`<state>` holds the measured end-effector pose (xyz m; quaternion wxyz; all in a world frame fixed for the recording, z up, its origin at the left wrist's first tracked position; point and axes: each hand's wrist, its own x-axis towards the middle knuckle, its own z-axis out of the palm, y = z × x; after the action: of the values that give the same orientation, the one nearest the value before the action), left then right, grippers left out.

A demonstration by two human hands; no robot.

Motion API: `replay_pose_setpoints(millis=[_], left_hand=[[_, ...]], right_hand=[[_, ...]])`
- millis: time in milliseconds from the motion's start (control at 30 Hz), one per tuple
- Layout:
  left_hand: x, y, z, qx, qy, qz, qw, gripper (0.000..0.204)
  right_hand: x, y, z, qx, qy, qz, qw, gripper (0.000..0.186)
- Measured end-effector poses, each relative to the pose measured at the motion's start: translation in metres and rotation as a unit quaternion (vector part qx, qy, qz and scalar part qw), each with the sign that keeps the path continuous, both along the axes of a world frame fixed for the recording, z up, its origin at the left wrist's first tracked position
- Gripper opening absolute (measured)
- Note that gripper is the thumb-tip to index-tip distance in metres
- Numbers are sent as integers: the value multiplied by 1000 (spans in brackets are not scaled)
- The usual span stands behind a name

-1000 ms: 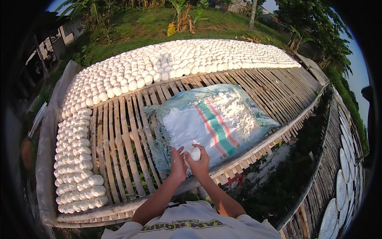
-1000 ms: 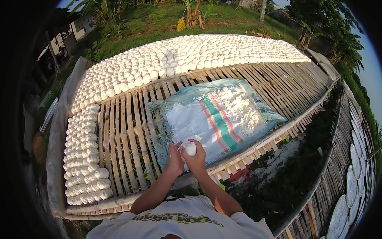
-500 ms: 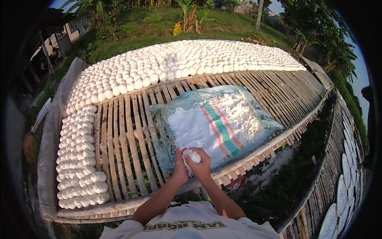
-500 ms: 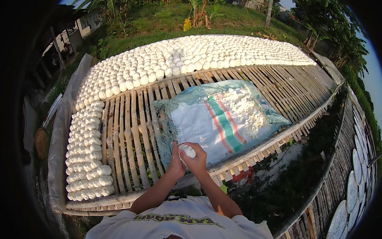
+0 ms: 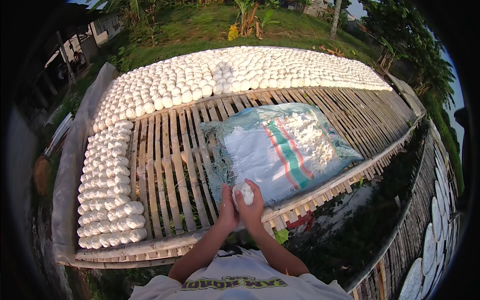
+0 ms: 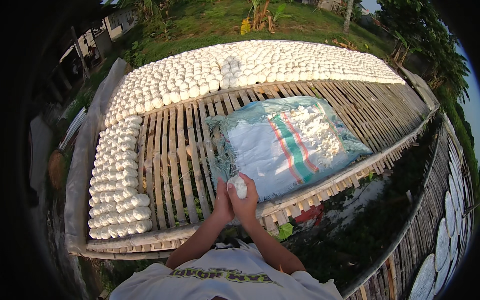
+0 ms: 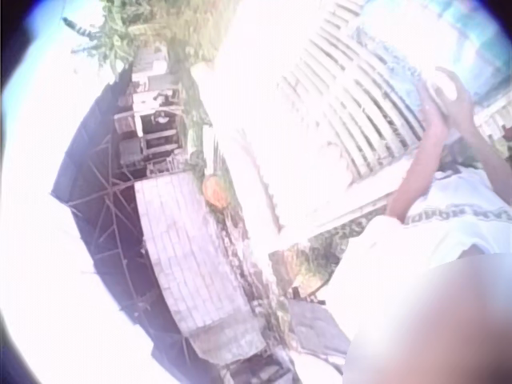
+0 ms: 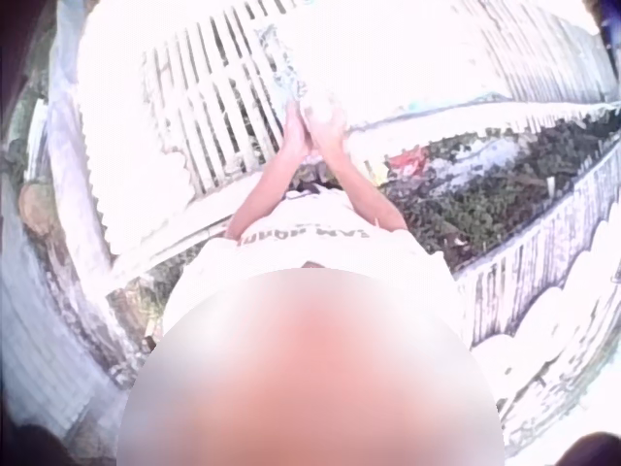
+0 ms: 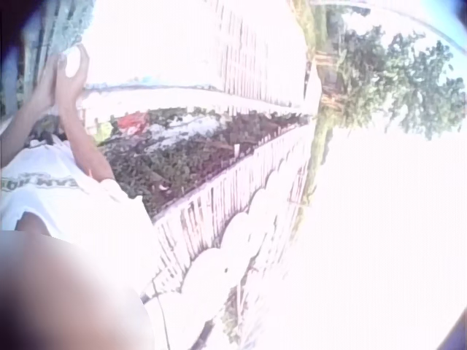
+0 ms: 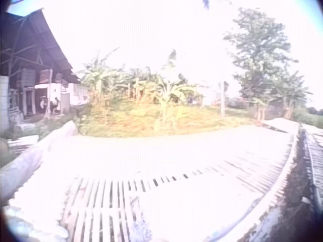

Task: The person repeatedly scoops a white dough-like material from a sack, rolls it into a ball between both hands, and places each formed ball onto a bamboo drying rack. The process is repeated continuously throughout the clip.

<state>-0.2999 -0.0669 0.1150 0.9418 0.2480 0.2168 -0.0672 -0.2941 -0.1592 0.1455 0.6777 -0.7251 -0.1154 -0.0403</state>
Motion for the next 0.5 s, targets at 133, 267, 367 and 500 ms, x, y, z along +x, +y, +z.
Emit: replay_pose_setpoints(millis=[133,267,367,500], left_hand=[[-26,37,6,-43,-35,-116,992,70],[-46,41,7,54,-47,-78,994,74],[-65,33,4,-11,-22,20,999,72],[-90,60,3,-75,-99,-6,992,75]], right_hand=[[-22,9,1,6,-169,40,985,54],[-31,27,6,19,-48,67,996,53],[-44,40,11,-1,33,25,999,55],[-78,48,16,-102,-195,64,974,58]])
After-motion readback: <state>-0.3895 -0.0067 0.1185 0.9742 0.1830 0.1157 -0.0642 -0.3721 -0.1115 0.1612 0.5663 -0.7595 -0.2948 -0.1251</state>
